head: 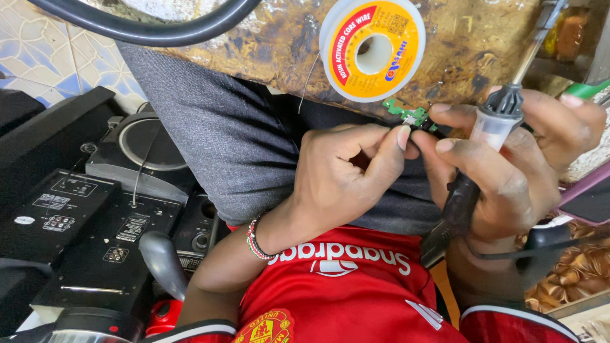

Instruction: The person sits cross-legged and uses a soldering iron and solder wire to work on a small green circuit board held in their lap. They apply solder to various points on the board, occasionally adjusting the component's position.

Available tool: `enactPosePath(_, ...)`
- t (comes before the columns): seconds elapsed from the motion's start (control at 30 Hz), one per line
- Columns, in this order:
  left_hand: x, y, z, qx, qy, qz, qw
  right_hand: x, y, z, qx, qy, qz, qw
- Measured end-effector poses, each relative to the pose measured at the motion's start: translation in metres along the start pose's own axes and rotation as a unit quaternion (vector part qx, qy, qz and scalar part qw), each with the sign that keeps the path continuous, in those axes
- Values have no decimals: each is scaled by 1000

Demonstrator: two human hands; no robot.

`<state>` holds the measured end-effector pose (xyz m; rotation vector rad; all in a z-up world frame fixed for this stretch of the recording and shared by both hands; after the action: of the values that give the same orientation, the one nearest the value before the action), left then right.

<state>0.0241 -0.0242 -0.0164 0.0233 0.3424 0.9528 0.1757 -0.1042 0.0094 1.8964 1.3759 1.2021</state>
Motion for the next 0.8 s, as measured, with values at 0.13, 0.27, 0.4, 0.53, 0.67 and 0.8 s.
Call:
enactPosePath(0.13, -1, 6, 1, -43, 61, -57, 996, 4, 0, 0, -2, 15, -3, 1000)
enactPosePath(0.27, 0, 6, -5, -73, 88, -93, 989, 3, 0, -2, -5, 9, -7, 1000)
enactPosePath(0.4, 1, 5, -7, -75, 92, -97, 988, -1, -3, 0, -2, -3, 7, 1000)
enactPosePath(0.53, 3, 4, -3, -56, 83, -80, 992, -1, -2, 1, -1, 0, 3, 1000)
enactPosePath(0.67, 4, 2, -5, -17, 33, -59, 998, -1, 0, 0, -4, 2, -4, 1000)
enactPosePath(0.8, 4, -3, -8, 18, -5, -24, 1000, 0, -1, -1, -6, 2, 0, 1000)
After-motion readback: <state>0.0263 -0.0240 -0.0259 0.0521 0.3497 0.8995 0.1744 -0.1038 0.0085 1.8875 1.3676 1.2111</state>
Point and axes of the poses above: each hand's wrist, its own x-axis towards the middle knuckle, its own y-axis out of the back of the hand, z = x × y, the point moved 1 cm from there along x, towards the middle knuckle, and after that the axes turned 6 degrees about z, right-handed, at the moved point
